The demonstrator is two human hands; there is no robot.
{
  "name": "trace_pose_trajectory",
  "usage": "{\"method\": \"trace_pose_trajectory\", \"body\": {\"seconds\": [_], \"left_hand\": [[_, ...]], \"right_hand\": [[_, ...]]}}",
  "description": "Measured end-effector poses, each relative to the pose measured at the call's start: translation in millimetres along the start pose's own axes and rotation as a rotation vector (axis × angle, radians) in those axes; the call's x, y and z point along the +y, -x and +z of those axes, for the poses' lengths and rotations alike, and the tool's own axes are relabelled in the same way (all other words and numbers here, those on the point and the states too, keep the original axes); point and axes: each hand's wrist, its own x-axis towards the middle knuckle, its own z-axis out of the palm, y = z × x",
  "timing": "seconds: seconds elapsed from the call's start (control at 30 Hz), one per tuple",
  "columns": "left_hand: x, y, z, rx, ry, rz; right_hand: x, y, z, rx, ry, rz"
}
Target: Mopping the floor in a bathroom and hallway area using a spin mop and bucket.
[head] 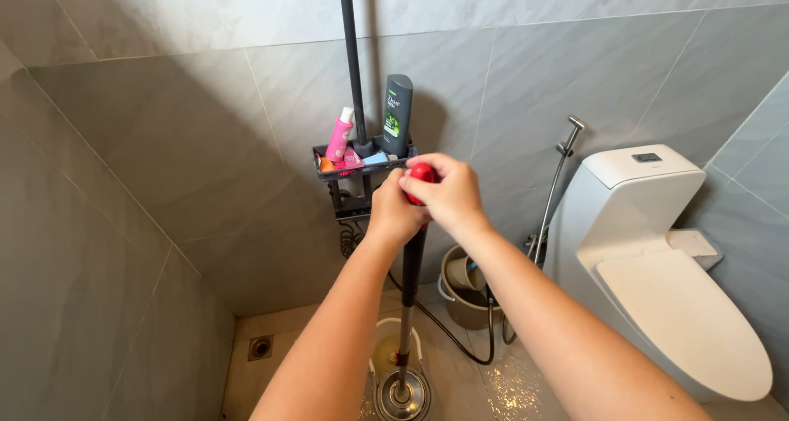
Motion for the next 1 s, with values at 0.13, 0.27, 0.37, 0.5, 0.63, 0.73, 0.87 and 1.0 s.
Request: {"method": "trace_pose_trajectory", "body": {"seconds": [0.13, 0.27, 0.37, 0.5, 0.63, 0.73, 0.87, 1.0], "left_hand": [[-38, -8, 16, 0.105, -0.018, -0.007], [-33, -2, 7, -0.081, -0.072, -0.079], [-51, 4, 11, -0.168, 0.183, -0.106], [-81, 6, 28, -0.222, 0.252, -0.177], [-101, 10, 43, -0.211, 0.494, -0.188], [-95, 17, 48, -0.126, 0.58, -0.12], [-80, 18, 48, -0.124, 0.564, -0.2], [-91, 17, 61, -0.16, 0.673, -0.204]], "right_hand": [[15, 2, 15, -0.111, -0.168, -0.083], [27, -7, 20, -0.151, -0.193, 0.048], [30, -4, 26, -0.209, -0.397, 0.076], [14, 11, 34, -0.114, -0.358, 0.156], [11, 11, 40, -0.113, -0.395, 0.15], [13, 12, 38, -0.132, -0.497, 0.207], [18, 7, 31, -0.157, -0.49, 0.164], [24, 4, 21, -0.208, -0.499, 0.156]]}}
